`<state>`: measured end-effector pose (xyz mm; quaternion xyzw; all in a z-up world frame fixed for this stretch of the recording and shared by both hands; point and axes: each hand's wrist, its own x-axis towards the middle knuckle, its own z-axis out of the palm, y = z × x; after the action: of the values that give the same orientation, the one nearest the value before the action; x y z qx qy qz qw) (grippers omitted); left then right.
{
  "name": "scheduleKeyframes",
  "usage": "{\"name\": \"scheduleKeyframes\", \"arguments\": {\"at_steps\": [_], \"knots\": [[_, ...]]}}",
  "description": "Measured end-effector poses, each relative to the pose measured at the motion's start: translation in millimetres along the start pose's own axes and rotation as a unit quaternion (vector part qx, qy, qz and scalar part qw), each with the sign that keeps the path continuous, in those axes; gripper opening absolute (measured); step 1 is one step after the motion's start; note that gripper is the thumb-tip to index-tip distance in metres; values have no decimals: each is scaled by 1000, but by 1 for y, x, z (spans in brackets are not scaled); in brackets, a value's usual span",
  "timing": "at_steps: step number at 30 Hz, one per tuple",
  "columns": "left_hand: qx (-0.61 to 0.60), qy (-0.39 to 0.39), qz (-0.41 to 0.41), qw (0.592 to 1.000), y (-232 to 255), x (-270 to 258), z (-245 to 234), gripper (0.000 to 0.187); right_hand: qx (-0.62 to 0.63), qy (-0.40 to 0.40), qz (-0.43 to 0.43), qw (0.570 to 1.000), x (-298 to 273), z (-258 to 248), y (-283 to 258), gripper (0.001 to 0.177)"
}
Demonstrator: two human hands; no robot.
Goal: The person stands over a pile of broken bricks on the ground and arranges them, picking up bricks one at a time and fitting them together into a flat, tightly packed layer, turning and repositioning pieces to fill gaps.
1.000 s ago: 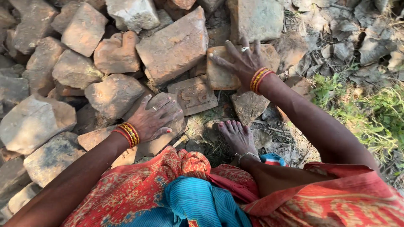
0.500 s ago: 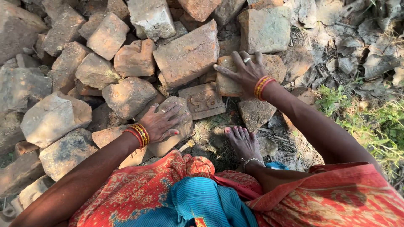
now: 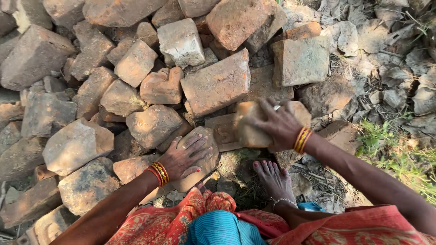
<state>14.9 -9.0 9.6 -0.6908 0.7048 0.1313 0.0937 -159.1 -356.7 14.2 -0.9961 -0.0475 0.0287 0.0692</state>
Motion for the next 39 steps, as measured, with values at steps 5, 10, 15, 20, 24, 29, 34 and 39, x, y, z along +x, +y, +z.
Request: {"name": "scheduleKeyframes", "arguments": {"at_steps": [5,10,15,20,24,29,34,39], "knots": [[6,40,24,999,-7,8,8,79,-62,-29,-73,995,5,33,-30,121],[4,-28,14,999,-7,11,12,79,4,112,-2,994,-49,60,-34,111],[7,16,13,1000,-2,-3,20,73,72,255,200,943,-122,101,-52,106],[-4,-16,10,1000,-4,9,6,73,257,318,316,856,-170,146,-62,103],[21,-83,4,996,-6,24,4,77,205,270,305,890,-172,150,-56,98],[48,-121,-17,991,-3,33,-1,70,41,118,309,943,-180,164,-36,87],[33,-104,-16,994,-2,31,-5,72,-3,72,394,916,-201,125,10,116],[26,-79,-8,997,-2,30,-11,74,7,-61,457,887,-208,99,60,151]]}}
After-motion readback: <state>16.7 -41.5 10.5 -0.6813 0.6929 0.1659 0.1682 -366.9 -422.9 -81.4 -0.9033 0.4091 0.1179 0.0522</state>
